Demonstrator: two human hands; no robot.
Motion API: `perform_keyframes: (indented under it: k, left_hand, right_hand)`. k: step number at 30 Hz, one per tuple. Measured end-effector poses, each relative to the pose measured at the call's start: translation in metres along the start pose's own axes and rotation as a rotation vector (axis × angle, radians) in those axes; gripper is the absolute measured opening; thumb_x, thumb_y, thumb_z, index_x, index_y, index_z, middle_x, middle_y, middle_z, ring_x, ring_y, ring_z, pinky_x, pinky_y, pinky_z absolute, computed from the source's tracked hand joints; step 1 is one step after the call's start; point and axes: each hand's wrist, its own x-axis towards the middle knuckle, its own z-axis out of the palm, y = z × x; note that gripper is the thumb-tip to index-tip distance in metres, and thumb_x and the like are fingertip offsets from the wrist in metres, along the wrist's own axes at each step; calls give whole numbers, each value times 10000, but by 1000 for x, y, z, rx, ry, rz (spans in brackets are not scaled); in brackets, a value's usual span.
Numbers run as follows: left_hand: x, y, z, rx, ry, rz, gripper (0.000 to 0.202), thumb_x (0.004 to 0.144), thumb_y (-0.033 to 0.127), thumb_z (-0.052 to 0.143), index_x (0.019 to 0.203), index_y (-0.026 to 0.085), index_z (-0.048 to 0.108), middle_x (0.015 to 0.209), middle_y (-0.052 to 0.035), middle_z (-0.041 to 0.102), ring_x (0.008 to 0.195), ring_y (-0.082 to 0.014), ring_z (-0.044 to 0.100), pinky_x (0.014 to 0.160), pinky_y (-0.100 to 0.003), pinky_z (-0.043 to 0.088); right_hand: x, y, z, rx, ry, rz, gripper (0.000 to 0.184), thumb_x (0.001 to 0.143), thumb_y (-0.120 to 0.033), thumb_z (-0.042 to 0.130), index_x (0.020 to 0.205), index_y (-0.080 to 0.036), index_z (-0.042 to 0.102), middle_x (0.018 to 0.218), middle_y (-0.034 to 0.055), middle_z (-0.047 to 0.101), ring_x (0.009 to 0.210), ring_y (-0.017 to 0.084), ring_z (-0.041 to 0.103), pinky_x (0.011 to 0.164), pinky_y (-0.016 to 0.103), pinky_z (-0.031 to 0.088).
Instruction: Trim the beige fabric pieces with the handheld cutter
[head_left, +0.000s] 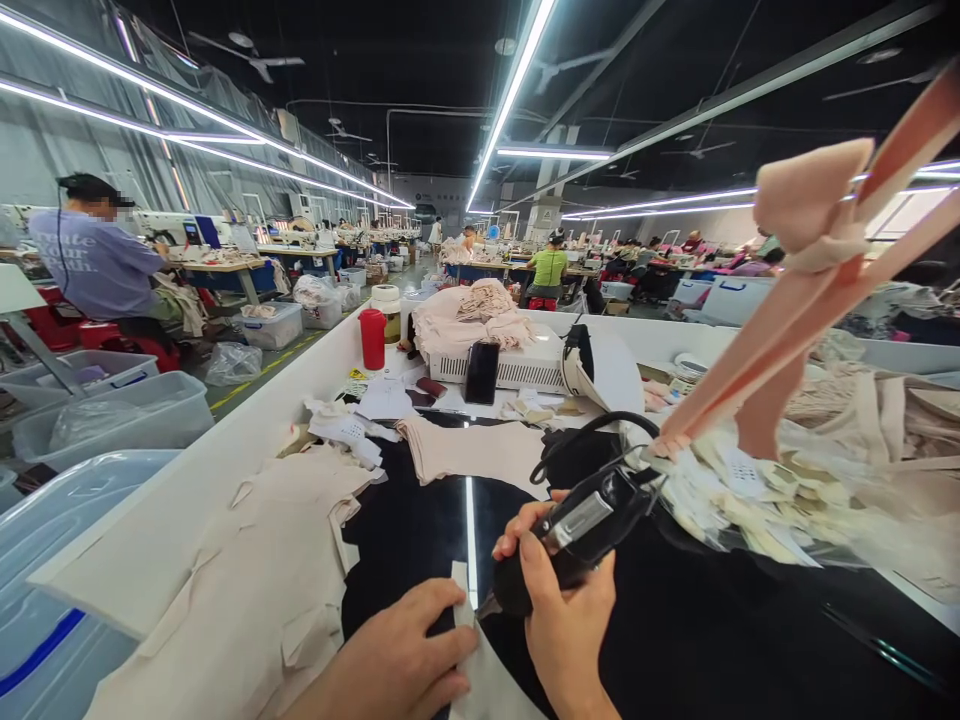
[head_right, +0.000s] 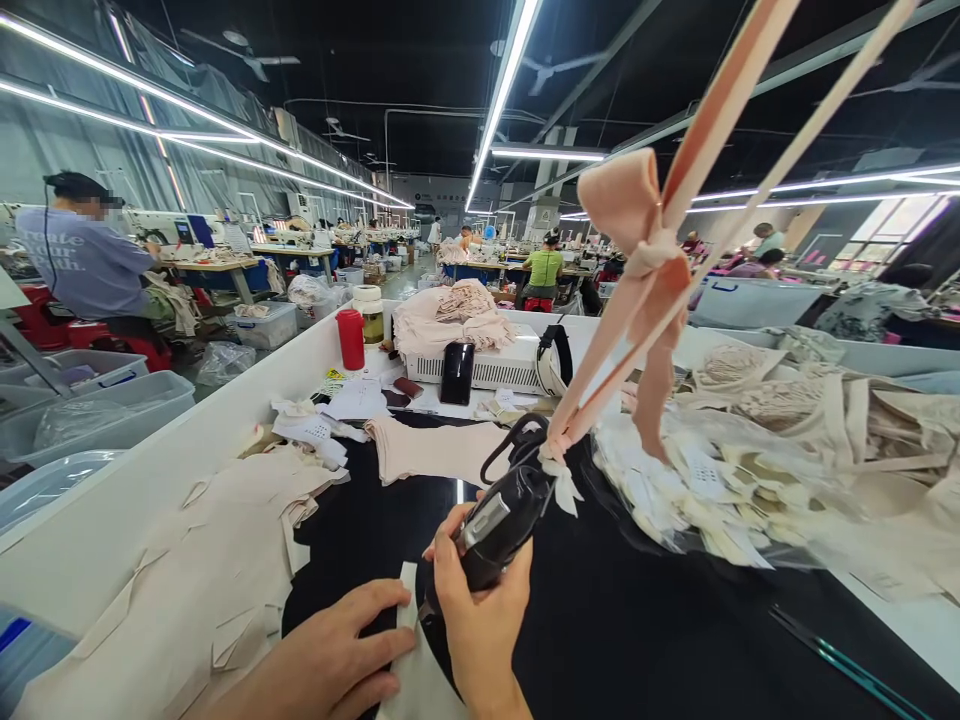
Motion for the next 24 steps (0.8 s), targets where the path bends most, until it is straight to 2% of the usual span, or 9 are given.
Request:
perform_keyframes:
  k: [5,10,14,19,21,24]
  left_hand:
    - [0,1,1,-18,63,2,174,954,223,660,1128,241,661,1311,-92,644,1156,-216,680,974,-275,591]
    - [0,1,5,10,88,46,95,981,264,641,1056,209,660,1289,-121,650,1177,-220,671,994,-262,579]
    - [2,4,2,3,34,13,84,956,234,677,1029,204,650,1292,-120,647,1167,-219,674,995,-259,576]
    - [3,2,-2,20,-9,8,218,906,180,725,1099,217,630,1324,-107,638,1167,-226,671,993,-256,567]
    - [3,-4,9,40,-17,14,238,908,152,708,1117,211,609,1285,-93,656,1143,-209,676,966,-221,564]
    - [5,-19,46,112,81,-9,204,901,135,673,1073,212,595,1075,-31,703,963,-182,701,831,-199,576]
  right_hand:
    - [0,0,2,-15,-12,-12,338,916,-290,767,1157,-295,530,839,-57,670,619,128,645,634,302,553]
    - [6,3,3,-2,-15,-37,342,915,-275,770,1159,-290,531,831,-58,668,616,125,644,602,280,531]
    - [7,9,6,-17,-17,-41,367,898,-272,774,1167,-290,526,839,-62,676,610,129,653,607,288,545]
    - [8,6,5,-77,-5,-23,366,881,-326,773,1144,-284,522,823,-64,678,600,141,647,606,297,546]
    - [9,1,3,-114,27,4,416,844,-366,807,1136,-279,523,830,-65,678,621,147,649,653,309,547]
    - [15,-8,-2,-222,51,41,473,806,-476,822,1125,-268,542,856,-47,682,711,171,648,786,336,532]
